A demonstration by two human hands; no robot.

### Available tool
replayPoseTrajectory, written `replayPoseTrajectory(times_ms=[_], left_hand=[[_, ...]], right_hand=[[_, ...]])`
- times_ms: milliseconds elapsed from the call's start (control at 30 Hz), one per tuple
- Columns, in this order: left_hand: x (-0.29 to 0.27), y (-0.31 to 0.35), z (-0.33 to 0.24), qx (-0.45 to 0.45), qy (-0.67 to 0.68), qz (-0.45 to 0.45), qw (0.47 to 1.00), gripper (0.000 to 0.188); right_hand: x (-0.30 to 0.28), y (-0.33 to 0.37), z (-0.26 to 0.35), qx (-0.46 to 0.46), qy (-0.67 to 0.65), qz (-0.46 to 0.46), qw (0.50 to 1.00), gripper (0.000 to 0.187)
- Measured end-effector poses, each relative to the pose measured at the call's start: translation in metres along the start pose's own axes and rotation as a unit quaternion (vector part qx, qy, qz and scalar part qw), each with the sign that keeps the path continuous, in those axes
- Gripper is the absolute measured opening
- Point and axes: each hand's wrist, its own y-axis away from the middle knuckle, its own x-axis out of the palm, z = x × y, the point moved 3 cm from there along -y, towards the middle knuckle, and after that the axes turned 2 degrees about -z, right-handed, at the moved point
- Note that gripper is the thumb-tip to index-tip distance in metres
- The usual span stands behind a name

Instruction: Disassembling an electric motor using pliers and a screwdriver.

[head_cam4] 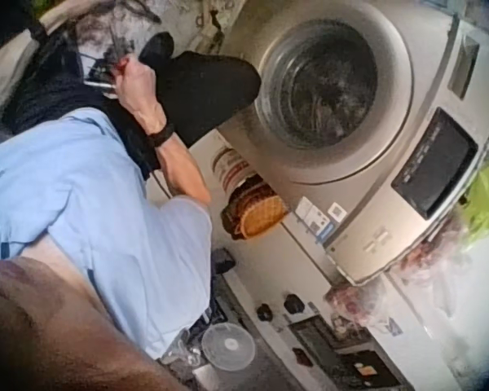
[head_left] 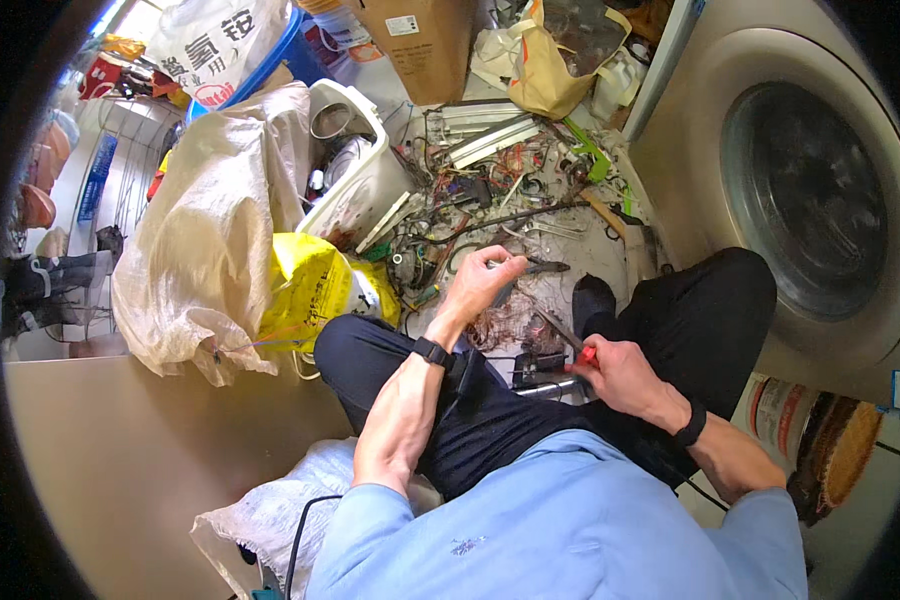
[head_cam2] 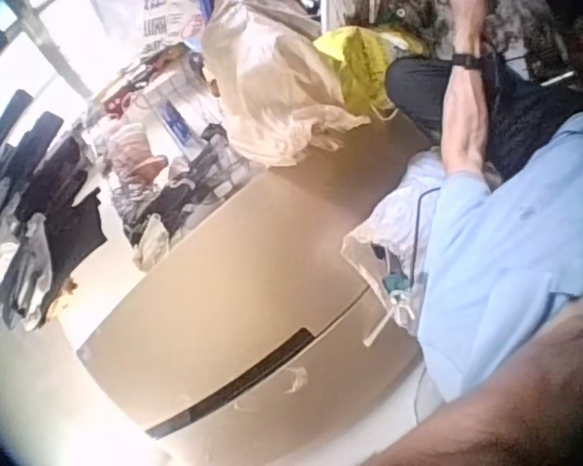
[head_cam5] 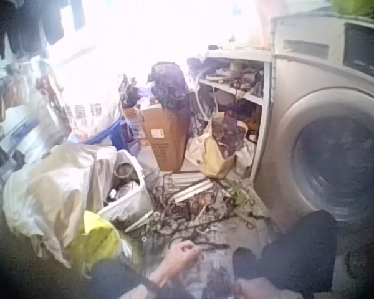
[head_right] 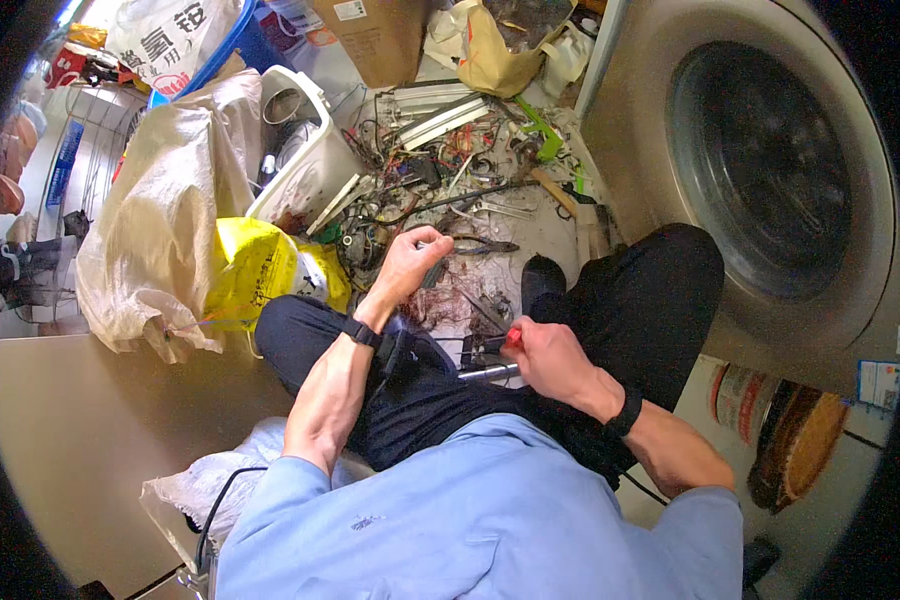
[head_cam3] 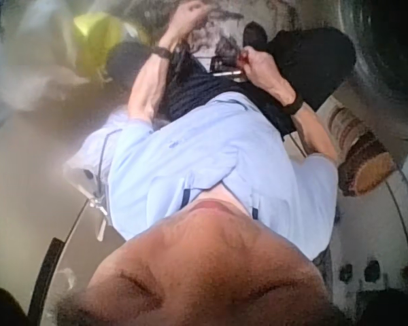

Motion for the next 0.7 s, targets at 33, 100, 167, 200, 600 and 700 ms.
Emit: replayPoseTrajectory(times_ms=[33, 100, 167, 200, 600, 700], left_hand=[[0.0, -0.004, -0.003, 0.009, -0.012, -0.004, 1.0, 0.045], [0.0, -0.001, -0.006, 0.01, -0.028, -0.006, 1.0, 0.045], [0.003, -0.002, -0.012, 0.008, -0.042, -0.001, 0.999, 0.046], [0.002, -0.004, -0.014, 0.001, -0.014, 0.002, 1.0, 0.045], [-0.058, -0.029, 0.055, -0.054, 0.111, -0.116, 0.986, 0.055], [-0.032, -0.029, 0.026, -0.068, 0.216, -0.061, 0.972, 0.059]], right_hand=[[-0.001, 0.0, -0.001, -0.001, 0.001, -0.002, 1.0, 0.028], [-0.002, 0.002, -0.001, 0.002, -0.008, 0.009, 1.0, 0.027], [0.002, 0.001, -0.004, 0.013, -0.001, 0.014, 1.0, 0.023], [0.005, 0.0, -0.005, 0.021, 0.005, 0.022, 1.0, 0.02], [-0.016, -0.003, 0.012, 0.042, -0.03, 0.006, 0.999, 0.021], [-0.015, -0.012, -0.002, 0.048, -0.01, 0.005, 0.999, 0.02]])
